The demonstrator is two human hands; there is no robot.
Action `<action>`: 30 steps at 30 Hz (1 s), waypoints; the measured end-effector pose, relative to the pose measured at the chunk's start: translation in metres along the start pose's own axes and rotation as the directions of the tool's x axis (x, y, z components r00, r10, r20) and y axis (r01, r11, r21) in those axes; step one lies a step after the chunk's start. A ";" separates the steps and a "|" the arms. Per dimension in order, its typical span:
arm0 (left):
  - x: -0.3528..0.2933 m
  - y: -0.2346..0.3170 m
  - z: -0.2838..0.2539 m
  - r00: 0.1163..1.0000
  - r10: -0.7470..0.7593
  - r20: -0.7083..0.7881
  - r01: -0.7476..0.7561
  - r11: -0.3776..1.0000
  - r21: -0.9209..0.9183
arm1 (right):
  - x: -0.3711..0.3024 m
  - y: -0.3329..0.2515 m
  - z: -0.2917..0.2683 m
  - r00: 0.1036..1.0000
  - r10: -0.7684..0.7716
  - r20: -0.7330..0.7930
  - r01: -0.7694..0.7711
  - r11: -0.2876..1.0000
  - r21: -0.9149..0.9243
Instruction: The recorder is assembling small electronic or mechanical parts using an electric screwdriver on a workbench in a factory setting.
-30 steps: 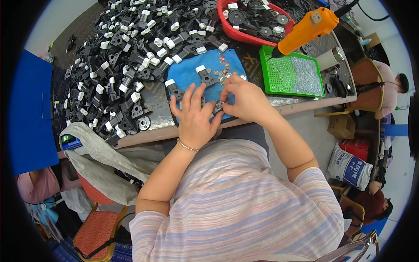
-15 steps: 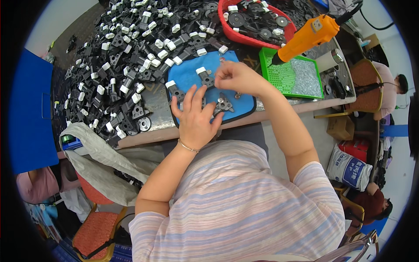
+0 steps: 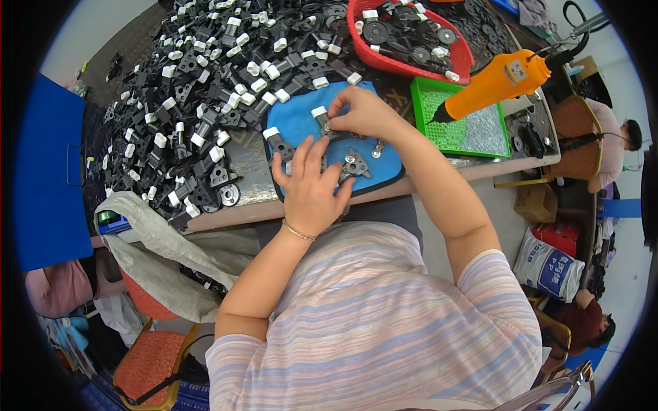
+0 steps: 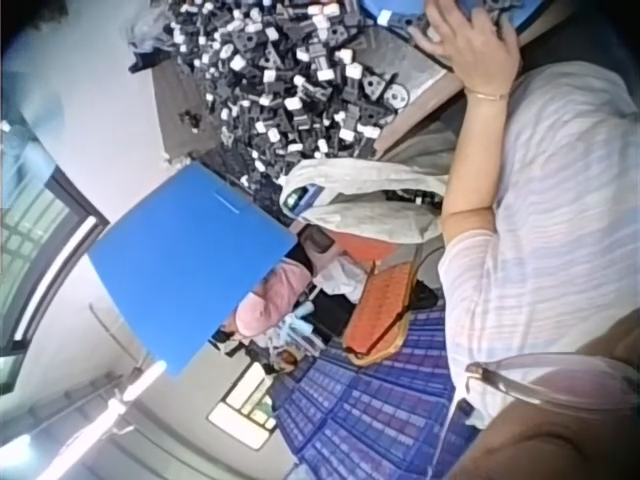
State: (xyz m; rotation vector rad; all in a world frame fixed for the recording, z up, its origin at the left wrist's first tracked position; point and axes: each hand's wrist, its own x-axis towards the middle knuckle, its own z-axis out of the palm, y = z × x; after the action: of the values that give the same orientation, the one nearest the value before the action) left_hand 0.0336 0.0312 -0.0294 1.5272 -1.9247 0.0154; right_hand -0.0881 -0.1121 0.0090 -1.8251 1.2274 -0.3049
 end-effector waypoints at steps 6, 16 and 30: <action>0.000 0.000 0.000 1.000 0.005 -0.009 -0.005 1.000 0.004 | -0.002 0.006 0.005 0.976 -0.169 -0.135 0.155 0.982 -0.110; 0.000 0.001 -0.001 1.000 0.003 -0.009 -0.002 1.000 0.012 | -0.008 -0.006 0.005 0.971 -0.236 -0.041 0.221 0.949 -0.224; -0.005 -0.010 0.003 0.987 -0.031 -0.159 0.006 0.988 -0.152 | -0.006 -0.013 0.005 0.967 -0.255 0.015 0.251 0.935 -0.249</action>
State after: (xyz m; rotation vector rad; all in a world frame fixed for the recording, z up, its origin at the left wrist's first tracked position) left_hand 0.0415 0.0316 -0.0381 1.3994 -1.7440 -0.0153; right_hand -0.0802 -0.1034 0.0176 -2.2099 1.0792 -0.3211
